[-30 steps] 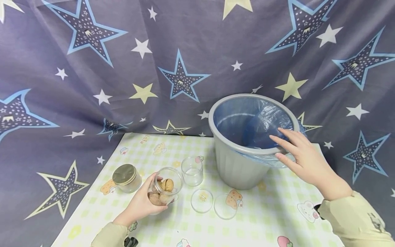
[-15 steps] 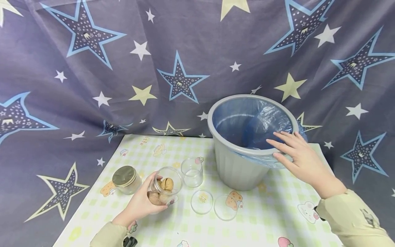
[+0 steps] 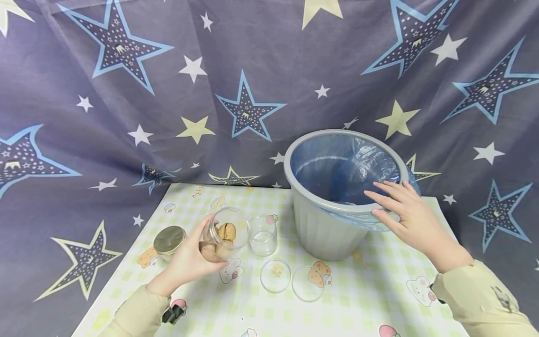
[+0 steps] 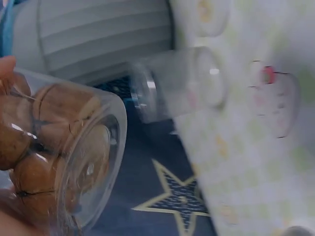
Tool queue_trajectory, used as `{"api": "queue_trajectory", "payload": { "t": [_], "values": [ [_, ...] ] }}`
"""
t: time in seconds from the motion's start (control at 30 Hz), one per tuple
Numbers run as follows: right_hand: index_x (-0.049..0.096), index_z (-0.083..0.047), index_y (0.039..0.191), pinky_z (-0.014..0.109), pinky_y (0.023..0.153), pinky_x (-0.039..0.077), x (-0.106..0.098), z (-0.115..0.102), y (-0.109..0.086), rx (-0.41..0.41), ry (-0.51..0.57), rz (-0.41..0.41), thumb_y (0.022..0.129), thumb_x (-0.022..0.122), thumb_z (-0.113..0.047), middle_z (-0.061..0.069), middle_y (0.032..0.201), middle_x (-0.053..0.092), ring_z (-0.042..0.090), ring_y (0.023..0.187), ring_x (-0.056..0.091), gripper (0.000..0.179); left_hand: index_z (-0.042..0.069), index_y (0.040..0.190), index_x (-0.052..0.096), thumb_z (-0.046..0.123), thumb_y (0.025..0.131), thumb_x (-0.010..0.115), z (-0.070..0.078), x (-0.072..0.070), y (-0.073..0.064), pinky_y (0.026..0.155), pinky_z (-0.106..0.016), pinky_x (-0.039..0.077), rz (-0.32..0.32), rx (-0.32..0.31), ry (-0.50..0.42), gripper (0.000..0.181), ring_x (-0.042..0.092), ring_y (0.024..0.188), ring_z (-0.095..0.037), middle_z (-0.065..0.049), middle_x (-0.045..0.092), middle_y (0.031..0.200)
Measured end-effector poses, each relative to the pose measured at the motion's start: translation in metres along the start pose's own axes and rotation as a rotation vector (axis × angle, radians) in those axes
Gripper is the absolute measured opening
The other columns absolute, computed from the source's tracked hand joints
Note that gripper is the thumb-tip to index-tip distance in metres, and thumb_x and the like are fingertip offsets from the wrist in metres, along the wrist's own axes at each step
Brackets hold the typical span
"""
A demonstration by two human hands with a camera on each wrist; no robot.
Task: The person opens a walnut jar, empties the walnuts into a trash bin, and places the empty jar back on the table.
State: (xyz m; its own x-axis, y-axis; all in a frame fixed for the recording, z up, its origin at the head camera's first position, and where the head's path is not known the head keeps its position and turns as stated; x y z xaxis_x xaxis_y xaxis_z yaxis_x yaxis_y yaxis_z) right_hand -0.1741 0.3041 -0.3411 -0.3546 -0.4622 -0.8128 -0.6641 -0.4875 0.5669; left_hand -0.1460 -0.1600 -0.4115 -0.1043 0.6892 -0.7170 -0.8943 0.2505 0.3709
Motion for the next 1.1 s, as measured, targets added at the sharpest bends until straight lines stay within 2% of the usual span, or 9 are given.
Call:
{"api": "queue_trajectory", "payload": {
  "t": [0.2,0.4,0.67,0.73,0.8,1.0,1.1],
  "values": [
    [0.06,-0.017,0.128,0.038,0.121,0.011,0.0,0.0,-0.001,-0.008,0.011,0.015,0.092,0.061,-0.028,0.021,0.13,0.054,0.016,0.136,0.035,0.037,0.011,0.143,0.034,0.025,0.052,0.091,0.021,-0.01,0.024,0.098,-0.047,0.047,0.026,0.061,0.028,0.109,0.054,0.117,-0.029,-0.012,0.053,0.131],
    [0.06,-0.017,0.128,0.038,0.121,0.011,0.0,0.0,-0.001,-0.007,0.004,0.013,0.092,0.06,-0.027,0.021,0.131,0.053,0.017,0.136,0.036,0.037,0.012,0.143,0.034,0.025,0.052,0.091,0.039,-0.01,0.052,0.098,-0.046,0.046,0.062,0.145,0.057,0.109,0.054,0.114,-0.03,-0.012,0.055,0.126],
    [0.061,-0.015,0.127,0.039,0.121,0.011,0.002,0.0,-0.002,0.002,0.014,0.029,0.092,0.061,-0.027,0.019,0.132,0.053,0.007,0.137,0.032,0.037,0.009,0.14,0.039,0.032,0.053,0.089,0.07,-0.008,0.084,0.094,-0.039,0.05,0.125,0.366,0.221,0.103,0.058,0.109,-0.025,-0.012,0.057,0.123],
    [0.061,-0.015,0.127,0.04,0.121,0.011,0.002,0.0,-0.002,0.003,0.017,0.033,0.092,0.061,-0.026,0.019,0.132,0.053,0.005,0.137,0.031,0.037,0.008,0.139,0.039,0.033,0.053,0.088,0.078,-0.008,0.092,0.093,-0.038,0.05,0.13,0.397,0.242,0.102,0.057,0.107,-0.024,-0.011,0.058,0.12],
    [0.061,-0.017,0.127,0.039,0.121,0.011,0.002,0.0,-0.002,0.003,0.021,0.037,0.091,0.061,-0.026,0.019,0.131,0.054,0.002,0.137,0.029,0.037,0.008,0.14,0.038,0.034,0.054,0.087,0.085,-0.008,0.1,0.092,-0.038,0.049,0.129,0.406,0.256,0.102,0.057,0.106,-0.023,-0.011,0.058,0.119],
    [0.058,-0.024,0.131,0.04,0.121,0.011,0.002,0.001,-0.003,0.001,0.034,0.04,0.092,0.06,-0.027,0.018,0.133,0.053,0.0,0.138,0.028,0.039,0.012,0.143,0.036,0.035,0.056,0.085,0.101,-0.007,0.121,0.09,-0.039,0.049,0.083,0.379,0.325,0.102,0.057,0.105,-0.024,-0.011,0.056,0.119],
    [0.058,-0.024,0.13,0.04,0.121,0.011,0.002,0.001,-0.003,0.007,0.031,0.039,0.092,0.06,-0.027,0.018,0.132,0.053,-0.001,0.137,0.028,0.038,0.012,0.143,0.036,0.036,0.057,0.084,0.106,-0.005,0.13,0.088,-0.04,0.05,0.059,0.383,0.371,0.102,0.057,0.104,-0.026,-0.012,0.056,0.12]
  ]
}}
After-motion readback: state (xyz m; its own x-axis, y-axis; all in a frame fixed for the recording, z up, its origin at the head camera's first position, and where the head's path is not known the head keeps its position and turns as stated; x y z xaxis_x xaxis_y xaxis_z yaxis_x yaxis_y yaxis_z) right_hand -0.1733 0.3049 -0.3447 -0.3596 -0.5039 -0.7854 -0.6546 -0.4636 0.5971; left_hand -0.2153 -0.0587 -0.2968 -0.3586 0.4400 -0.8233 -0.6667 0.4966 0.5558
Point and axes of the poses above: each hand's wrist, its own y-axis towards the middle knuckle, its own x-axis out of the palm, z = x × y, the point moved 1 cm from there along y, towards the middle knuckle
